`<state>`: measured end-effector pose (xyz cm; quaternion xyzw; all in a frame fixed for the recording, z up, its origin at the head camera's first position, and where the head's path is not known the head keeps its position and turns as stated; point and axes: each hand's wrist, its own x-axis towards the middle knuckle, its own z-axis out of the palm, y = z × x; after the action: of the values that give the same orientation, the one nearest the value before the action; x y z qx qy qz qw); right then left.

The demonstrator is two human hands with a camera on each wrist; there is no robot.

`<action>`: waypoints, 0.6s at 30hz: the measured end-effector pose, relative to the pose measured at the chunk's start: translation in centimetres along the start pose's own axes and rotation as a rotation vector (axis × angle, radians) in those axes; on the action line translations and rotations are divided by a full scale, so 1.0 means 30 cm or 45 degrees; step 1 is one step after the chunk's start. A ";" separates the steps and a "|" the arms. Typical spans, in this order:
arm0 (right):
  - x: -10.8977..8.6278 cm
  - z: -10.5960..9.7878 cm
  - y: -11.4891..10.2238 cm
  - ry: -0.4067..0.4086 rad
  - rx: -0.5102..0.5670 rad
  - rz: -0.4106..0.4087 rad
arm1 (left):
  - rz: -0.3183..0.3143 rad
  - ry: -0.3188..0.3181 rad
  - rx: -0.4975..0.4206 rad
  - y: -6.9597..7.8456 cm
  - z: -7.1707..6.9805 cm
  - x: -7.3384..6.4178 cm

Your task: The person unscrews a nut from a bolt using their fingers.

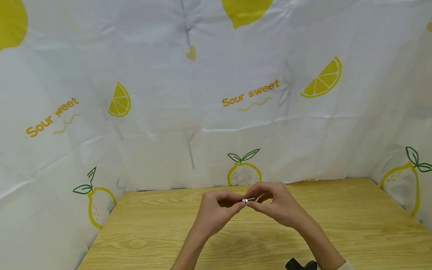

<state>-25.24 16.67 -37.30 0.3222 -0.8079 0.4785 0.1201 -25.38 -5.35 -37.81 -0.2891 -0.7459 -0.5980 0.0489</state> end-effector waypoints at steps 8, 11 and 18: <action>0.005 0.000 -0.009 -0.041 0.023 0.054 | 0.154 0.029 0.053 0.001 -0.002 -0.004; 0.003 -0.002 -0.009 -0.048 0.018 0.052 | 0.219 0.028 0.070 -0.005 -0.002 -0.004; 0.000 -0.003 -0.011 -0.047 0.038 0.020 | 0.306 0.007 0.119 -0.016 -0.002 -0.001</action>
<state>-25.05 16.65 -37.02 0.3265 -0.8053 0.4853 0.0967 -25.60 -5.49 -38.21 -0.3723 -0.7329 -0.5531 0.1357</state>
